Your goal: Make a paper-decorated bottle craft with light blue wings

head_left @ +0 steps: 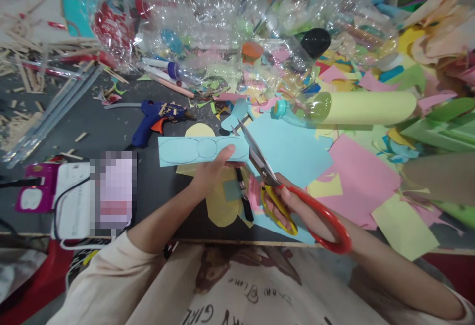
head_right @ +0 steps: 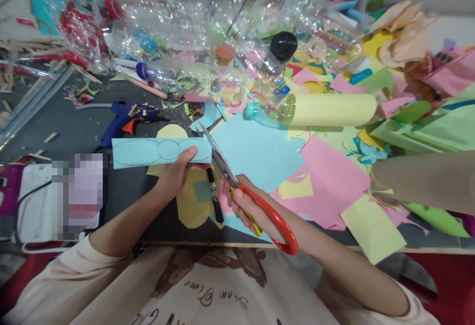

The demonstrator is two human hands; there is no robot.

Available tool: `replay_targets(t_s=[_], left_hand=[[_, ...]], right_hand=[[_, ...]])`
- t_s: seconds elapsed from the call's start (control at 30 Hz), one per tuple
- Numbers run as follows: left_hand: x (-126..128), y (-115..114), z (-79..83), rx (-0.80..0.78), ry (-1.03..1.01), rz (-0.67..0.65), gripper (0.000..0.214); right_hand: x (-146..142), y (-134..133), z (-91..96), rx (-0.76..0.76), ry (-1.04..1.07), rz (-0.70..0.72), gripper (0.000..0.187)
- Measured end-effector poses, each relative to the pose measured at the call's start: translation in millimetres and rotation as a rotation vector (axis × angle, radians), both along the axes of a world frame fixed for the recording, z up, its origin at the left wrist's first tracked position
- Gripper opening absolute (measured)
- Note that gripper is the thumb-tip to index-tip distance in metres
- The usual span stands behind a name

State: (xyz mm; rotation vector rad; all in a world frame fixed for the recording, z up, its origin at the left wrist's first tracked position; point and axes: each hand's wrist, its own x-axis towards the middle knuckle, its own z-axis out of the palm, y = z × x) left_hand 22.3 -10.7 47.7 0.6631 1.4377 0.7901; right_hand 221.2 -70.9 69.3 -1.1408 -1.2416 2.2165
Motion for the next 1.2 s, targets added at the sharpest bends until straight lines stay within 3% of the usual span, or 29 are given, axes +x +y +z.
replay_targets(t_s=[0.17,0.47,0.9,1.2], left_hand=[[1,-1,-4.4,0.105,-0.012,0.077,0.017],[-1,-4,-13.2,0.173,-0.059,0.052,0.022],[2,-2,-2.5,0.138,-0.056,0.056,0.016],[-6,-1,-9.0,0.154,0.167,-0.006,0.025]], right_hand=[[-3,0,2.6,-0.007,-0.002,-0.014,0.045],[-5,0,4.5,-0.004,0.001,-0.033,0.046],[-3,-4,-0.5,0.01,-0.01,-0.038,0.041],[-2,-8,-5.6,0.053,-0.019,-0.032,0.042]])
